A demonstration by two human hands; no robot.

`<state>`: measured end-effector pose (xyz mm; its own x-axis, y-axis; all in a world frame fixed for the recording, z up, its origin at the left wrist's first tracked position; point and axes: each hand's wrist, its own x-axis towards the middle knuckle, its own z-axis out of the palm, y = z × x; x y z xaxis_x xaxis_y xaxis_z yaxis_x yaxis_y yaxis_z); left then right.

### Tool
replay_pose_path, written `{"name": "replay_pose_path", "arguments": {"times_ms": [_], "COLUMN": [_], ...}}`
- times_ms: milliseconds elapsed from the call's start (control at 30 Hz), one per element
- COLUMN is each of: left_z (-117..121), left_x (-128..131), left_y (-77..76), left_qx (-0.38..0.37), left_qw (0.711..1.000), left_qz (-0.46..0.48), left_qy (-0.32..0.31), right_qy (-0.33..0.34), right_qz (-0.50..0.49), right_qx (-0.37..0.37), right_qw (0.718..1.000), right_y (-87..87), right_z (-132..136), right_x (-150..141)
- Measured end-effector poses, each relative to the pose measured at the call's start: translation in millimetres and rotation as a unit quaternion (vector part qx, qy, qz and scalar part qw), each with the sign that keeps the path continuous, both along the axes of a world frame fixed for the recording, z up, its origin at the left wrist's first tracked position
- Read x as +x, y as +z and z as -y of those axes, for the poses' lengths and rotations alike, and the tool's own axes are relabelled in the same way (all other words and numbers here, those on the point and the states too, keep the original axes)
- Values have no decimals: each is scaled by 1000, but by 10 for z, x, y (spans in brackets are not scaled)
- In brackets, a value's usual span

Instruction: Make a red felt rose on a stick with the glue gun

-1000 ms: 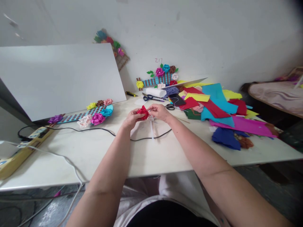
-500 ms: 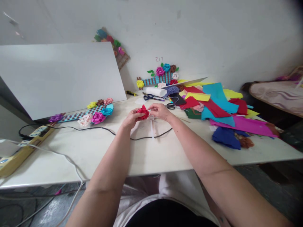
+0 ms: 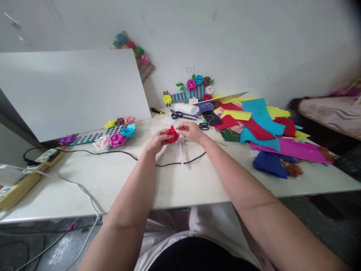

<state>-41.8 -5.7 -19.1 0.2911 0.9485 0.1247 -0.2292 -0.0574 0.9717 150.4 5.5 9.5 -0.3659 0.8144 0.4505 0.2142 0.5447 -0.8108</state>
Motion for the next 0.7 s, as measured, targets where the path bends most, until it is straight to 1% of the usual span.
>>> {"name": "replay_pose_path", "arguments": {"times_ms": [100, 233, 367, 567, 700], "left_z": [2, 25, 35, 6, 15], "left_x": [-1, -2, -8, -25, -30], "left_y": [8, 38, 50, 22, 23], "left_qx": [-2, -11, -17, -21, -18], "left_qw": [1000, 1000, 999, 998, 997], "left_qz": [-1, 7, 19, 35, 54], "left_qy": [-2, -19, -34, -42, -44], "right_qy": [31, 82, 108, 122, 133], "right_qz": [5, 7, 8, 0, -17], "right_qx": [-35, -81, -80, -60, -62], "right_qw": [999, 993, 991, 991, 989], "right_y": [6, 3, 2, 1, -10], "right_z": [17, 23, 23, 19, 10], "right_x": [-2, 2, 12, 21, 27]}}
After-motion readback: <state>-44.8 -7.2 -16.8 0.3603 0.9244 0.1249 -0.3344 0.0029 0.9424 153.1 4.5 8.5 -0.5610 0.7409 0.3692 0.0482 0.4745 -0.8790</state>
